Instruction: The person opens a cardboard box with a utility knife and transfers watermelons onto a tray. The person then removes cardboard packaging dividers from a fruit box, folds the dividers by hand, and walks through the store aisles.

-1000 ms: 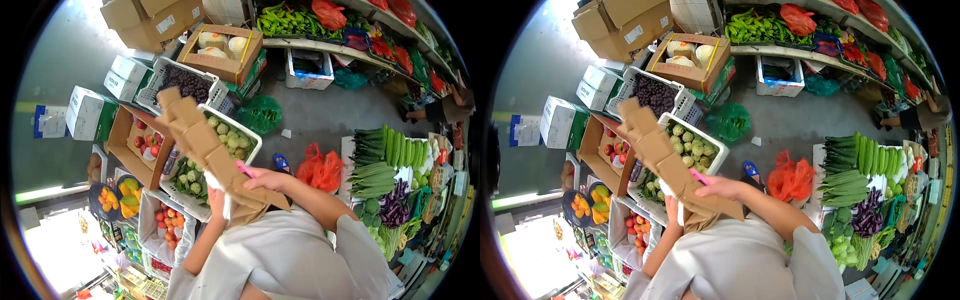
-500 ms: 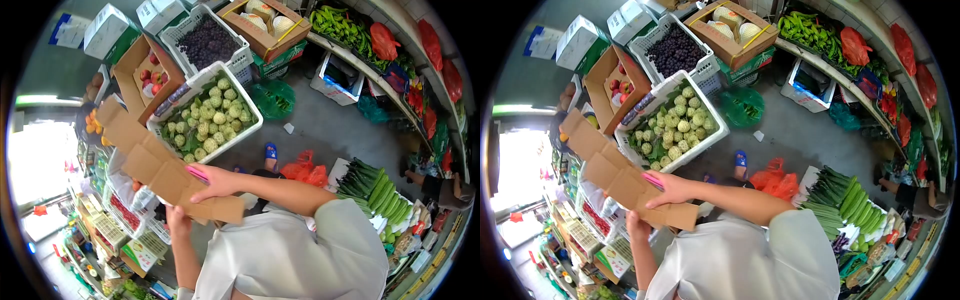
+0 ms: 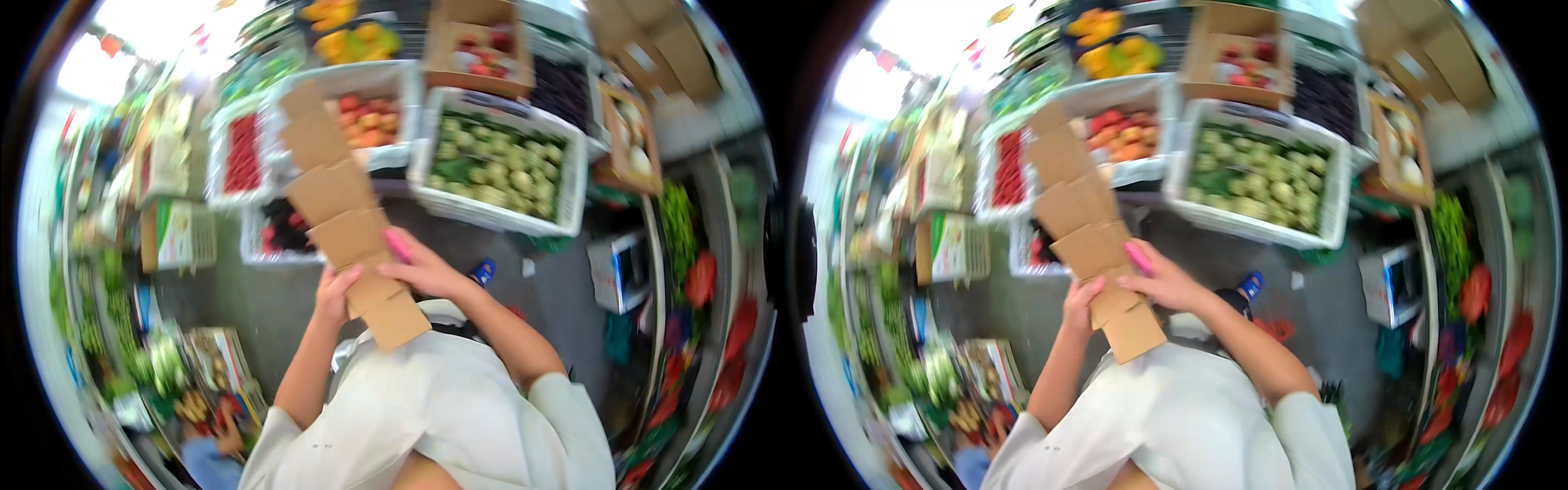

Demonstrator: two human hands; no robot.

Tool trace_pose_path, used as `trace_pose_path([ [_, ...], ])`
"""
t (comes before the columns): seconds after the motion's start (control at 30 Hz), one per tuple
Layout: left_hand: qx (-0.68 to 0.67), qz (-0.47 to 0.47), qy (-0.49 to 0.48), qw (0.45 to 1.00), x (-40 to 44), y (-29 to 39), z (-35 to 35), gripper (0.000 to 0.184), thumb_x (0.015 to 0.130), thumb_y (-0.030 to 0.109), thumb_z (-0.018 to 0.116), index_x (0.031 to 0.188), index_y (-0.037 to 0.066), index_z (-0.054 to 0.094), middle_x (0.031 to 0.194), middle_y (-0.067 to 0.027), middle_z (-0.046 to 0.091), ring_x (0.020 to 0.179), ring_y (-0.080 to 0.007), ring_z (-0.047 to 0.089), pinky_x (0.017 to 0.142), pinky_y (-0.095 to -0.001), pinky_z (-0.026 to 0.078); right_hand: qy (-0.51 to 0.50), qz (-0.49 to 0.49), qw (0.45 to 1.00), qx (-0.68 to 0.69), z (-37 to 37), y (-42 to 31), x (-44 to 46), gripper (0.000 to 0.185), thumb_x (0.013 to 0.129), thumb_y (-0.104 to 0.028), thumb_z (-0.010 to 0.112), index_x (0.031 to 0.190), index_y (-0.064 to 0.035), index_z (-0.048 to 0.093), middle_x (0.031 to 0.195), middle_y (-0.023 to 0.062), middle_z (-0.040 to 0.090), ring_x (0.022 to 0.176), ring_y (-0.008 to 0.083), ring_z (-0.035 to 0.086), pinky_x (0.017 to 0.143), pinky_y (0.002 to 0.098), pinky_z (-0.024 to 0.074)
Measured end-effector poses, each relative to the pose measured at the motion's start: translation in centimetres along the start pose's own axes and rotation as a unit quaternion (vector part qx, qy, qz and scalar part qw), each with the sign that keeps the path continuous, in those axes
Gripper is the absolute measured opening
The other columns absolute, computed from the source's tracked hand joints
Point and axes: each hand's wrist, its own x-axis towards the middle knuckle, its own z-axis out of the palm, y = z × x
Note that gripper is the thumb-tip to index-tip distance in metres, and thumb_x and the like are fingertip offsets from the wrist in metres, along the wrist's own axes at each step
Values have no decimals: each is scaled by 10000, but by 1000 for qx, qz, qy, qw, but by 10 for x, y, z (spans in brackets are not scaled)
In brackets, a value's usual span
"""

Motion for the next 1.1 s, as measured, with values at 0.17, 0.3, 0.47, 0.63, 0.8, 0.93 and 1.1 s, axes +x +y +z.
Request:
trace_pose_path([
  [0.17,-99,-5,48,994,-41,-7,-108,499,858,46,674,1326,21,503,1210,-143,629,1077,-263,657,913,-409,557,18,207,978,1,79,18,15,615,984,-270,623,1470,11,374,1080,107,691,531,40,454,479,212,390],
  [0.3,-157,25,135,978,-77,4,-193,481,838,46,686,1289,26,520,1186,-123,633,1045,-245,663,894,-406,562,94,221,970,-42,124,72,45,570,989,-323,610,1423,6,441,909,139,723,391,28,352,373,208,326],
  [0.47,-182,57,298,935,-144,0,-298,504,841,86,664,1319,56,506,1196,-139,629,1063,-268,658,919,-402,554,101,308,938,-121,147,119,78,495,968,-353,638,1298,6,554,910,142,726,433,52,440,400,224,365],
  [0.63,-61,70,488,868,-218,-100,-409,500,834,100,666,1305,47,509,1148,-117,651,1015,-262,674,888,-398,558,-65,242,855,-455,142,177,110,469,906,-364,698,1252,-60,611,843,129,713,783,240,692,741,362,529],
  [0.8,-211,1,620,756,-322,-166,-390,466,825,104,664,1265,54,522,1075,-119,663,932,-263,680,800,-403,572,-166,215,827,-492,137,223,139,466,897,-352,712,1246,-57,626,829,134,715,770,243,706,728,355,534],
  [0.93,-248,-27,694,676,-372,-218,-344,461,818,101,664,1244,26,505,1036,-138,655,934,-275,674,777,-402,569,-197,260,831,-451,145,251,189,411,918,-301,708,1188,1,634,800,95,718,735,145,699,668,297,525],
  [1.1,-336,-115,733,580,-367,-251,-288,435,809,140,690,1192,25,520,1027,-143,657,866,-281,678,733,-423,571,-301,258,769,-501,172,296,258,419,919,-309,705,1183,10,635,793,100,718,737,166,706,667,312,530],
])
